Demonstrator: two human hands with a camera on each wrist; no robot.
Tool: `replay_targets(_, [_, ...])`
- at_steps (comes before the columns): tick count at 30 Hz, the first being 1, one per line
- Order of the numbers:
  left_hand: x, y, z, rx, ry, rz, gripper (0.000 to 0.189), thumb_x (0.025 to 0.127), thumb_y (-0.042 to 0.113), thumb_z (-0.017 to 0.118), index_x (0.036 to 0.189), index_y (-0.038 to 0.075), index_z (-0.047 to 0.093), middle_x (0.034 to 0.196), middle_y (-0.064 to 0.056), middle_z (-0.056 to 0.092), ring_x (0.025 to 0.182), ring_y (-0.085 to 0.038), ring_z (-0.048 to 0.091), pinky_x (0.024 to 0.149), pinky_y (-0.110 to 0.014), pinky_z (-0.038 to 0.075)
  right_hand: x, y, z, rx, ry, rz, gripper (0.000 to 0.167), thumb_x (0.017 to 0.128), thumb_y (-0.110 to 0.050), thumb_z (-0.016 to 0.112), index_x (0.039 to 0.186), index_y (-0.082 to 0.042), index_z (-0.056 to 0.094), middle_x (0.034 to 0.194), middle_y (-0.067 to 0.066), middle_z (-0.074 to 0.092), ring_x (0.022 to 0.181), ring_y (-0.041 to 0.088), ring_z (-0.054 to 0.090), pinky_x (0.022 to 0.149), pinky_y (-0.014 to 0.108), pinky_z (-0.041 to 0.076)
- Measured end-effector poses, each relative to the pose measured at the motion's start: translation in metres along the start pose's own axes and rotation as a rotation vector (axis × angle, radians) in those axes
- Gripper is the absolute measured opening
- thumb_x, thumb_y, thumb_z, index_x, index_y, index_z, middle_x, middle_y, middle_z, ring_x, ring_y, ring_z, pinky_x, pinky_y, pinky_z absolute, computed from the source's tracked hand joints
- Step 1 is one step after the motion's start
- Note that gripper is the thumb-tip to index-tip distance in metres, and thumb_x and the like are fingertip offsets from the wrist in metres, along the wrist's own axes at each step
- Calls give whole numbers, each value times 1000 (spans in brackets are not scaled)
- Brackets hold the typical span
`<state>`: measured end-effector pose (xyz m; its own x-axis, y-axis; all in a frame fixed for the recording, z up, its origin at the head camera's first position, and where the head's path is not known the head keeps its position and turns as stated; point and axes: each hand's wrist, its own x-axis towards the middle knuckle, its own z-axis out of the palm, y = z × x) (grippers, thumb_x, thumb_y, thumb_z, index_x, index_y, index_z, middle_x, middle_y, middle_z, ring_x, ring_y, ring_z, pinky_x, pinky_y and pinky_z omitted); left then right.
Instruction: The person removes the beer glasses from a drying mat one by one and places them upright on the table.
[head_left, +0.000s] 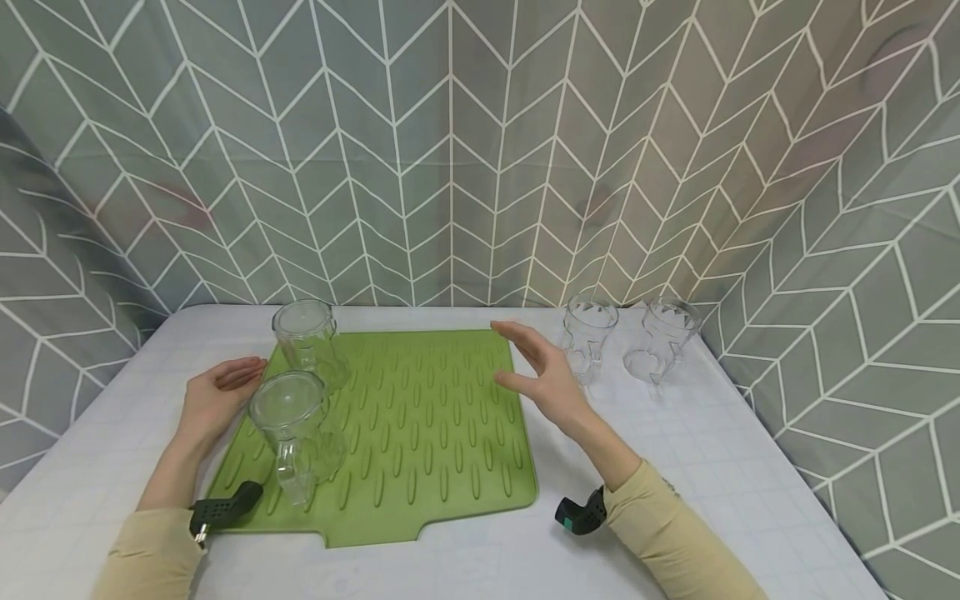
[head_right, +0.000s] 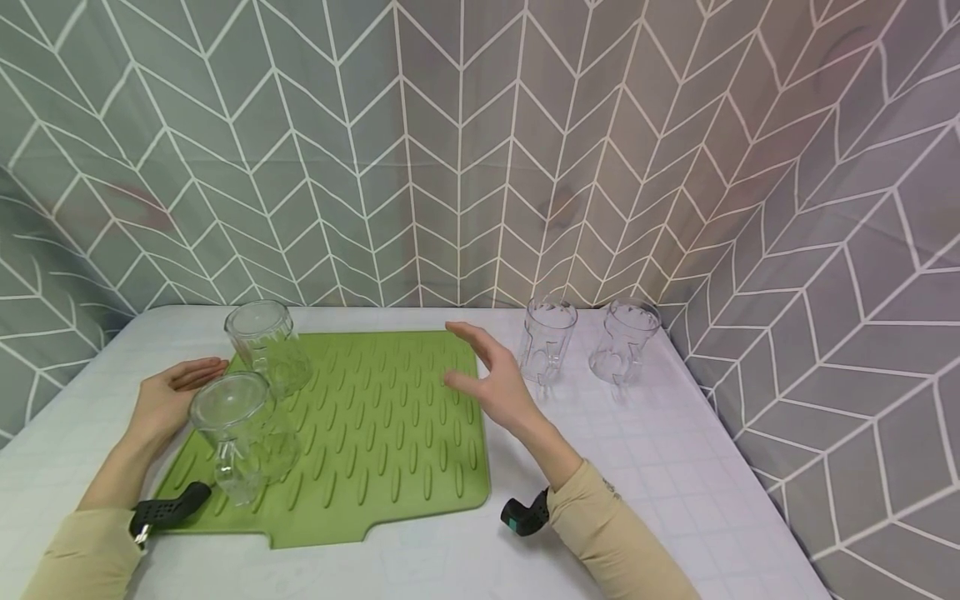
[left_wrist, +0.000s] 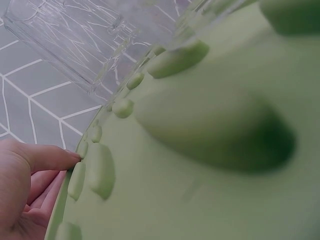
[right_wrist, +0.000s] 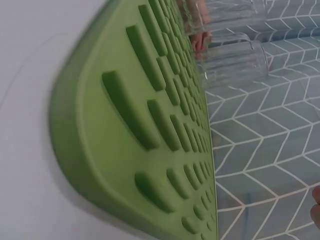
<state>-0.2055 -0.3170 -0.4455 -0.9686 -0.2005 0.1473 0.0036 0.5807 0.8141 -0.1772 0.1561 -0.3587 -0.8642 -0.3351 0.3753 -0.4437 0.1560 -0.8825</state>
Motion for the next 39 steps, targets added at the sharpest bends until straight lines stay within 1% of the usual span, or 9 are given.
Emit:
replay_targets(5, [0,0,0,0,-7,2,46,100,18,62,138,-6,52,137,-29,56,90,22,48,79,-1,49,0,-2,8,2,-27,2,62,89,-3,69,147,-7,47,153,9,47,147,25,34,126,44,20])
replay_targets(9, [0,-1,-1,3,-12,8,46,100,18,62,138,-5,52,137,-29,56,90,22,48,79,-1,49,0,-5,16,-1,-49,19,63,90,-6,70,148,-11,47,154,5,46,147,23,34,126,48,20])
replay_targets(13, [1,-2,-1,-2,-13,9,47,100,18,63,138,-5,52,137,-28,56,90,22,50,80,-1,48,1,-7,25,-1,-67,37,64,89,-10,72,148,-13,47,153,2,47,147,21,34,126,48,21])
replay_targets(17, [1,0,-2,2,-10,1,47,99,20,64,138,-4,53,136,-26,57,89,22,50,79,0,48,2,-9,33,-3,-83,56,65,89,-13,73,148,-14,47,153,1,47,146,19,35,126,44,21])
replay_targets(25, [0,2,0,20,-9,-11,48,100,22,62,139,-4,52,137,-28,56,88,22,47,76,0,48,5,-14,48,10,-117,89,67,88,-18,73,149,-14,45,156,1,44,148,21,31,126,49,19])
replay_targets(29, [0,2,0,20,-9,-15,48,100,23,62,139,-4,52,137,-28,57,89,22,47,76,0,47,7,-16,57,18,-136,86,68,87,-19,74,149,-16,46,155,0,44,147,19,32,126,47,20])
replay_targets(34, [0,0,0,16,-10,-20,49,100,23,62,140,-3,51,138,-26,57,89,22,47,77,-1,48,9,-19,69,3,-152,68,68,87,-22,75,148,-16,47,154,-1,46,146,18,35,125,44,22])
replay_targets(39, [0,1,0,16,-11,-11,48,100,22,62,139,-3,52,137,-27,57,89,22,47,76,-1,48,11,-23,80,-20,-166,87,68,88,-24,75,148,-19,46,154,-5,45,145,16,35,125,43,23])
